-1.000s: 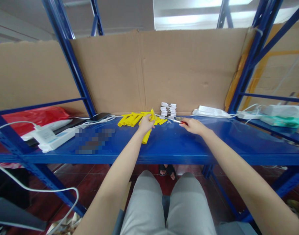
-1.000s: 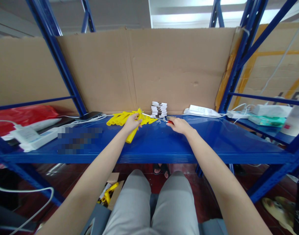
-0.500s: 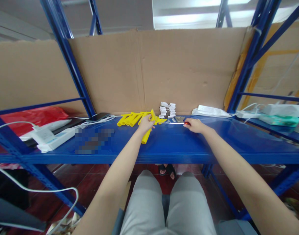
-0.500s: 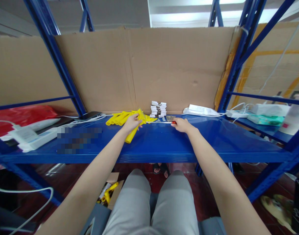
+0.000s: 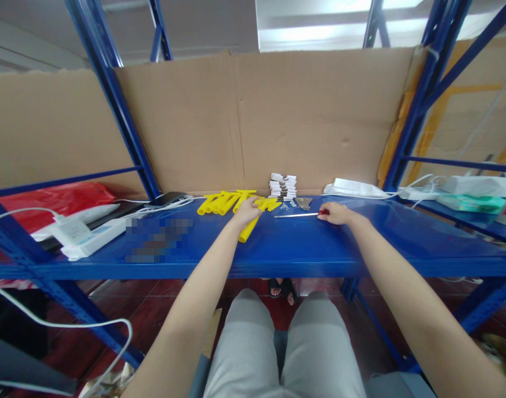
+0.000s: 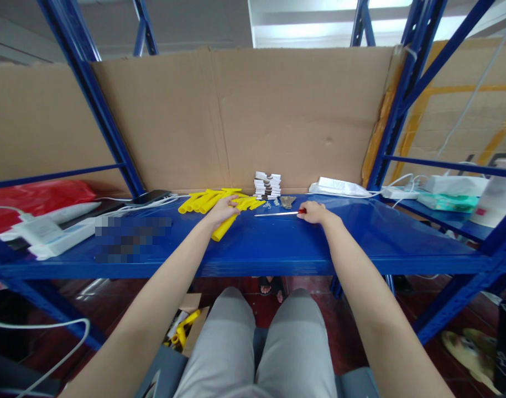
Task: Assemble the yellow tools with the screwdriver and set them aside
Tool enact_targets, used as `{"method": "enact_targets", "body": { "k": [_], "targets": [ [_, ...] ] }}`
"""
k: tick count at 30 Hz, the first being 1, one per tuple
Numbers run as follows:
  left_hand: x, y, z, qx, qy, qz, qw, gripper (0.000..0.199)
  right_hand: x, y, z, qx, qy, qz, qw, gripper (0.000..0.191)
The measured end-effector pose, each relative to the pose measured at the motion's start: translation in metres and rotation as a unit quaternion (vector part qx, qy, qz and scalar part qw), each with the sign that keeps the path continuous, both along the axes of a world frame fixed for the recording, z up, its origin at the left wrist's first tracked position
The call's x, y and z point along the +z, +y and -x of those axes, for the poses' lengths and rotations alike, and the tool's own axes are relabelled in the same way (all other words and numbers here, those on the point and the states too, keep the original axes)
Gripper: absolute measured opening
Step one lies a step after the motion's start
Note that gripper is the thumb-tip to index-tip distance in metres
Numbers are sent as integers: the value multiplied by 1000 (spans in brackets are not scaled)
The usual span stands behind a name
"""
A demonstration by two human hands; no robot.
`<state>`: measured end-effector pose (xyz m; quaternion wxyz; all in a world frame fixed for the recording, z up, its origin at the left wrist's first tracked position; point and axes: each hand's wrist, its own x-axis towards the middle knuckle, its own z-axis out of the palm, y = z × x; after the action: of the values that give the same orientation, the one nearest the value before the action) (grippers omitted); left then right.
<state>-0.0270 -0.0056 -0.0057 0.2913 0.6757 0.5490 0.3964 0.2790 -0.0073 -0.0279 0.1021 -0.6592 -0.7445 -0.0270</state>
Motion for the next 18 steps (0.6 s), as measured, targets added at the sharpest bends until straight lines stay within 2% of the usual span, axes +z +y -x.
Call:
{"method": "enact_targets", "body": {
  "k": [6, 9, 18],
  "targets": [
    [-7, 4, 1, 29, 117, -78, 990, 63, 8, -11, 5, -67, -4, 29, 997, 24],
    [-9, 6, 0, 48, 159, -82, 983, 64, 9, -14, 6, -83, 5, 34, 996, 24],
    [-13, 7, -1, 49, 198, -90, 975, 63, 6, -10, 4, -86, 12, 35, 996, 24]
  ]
}}
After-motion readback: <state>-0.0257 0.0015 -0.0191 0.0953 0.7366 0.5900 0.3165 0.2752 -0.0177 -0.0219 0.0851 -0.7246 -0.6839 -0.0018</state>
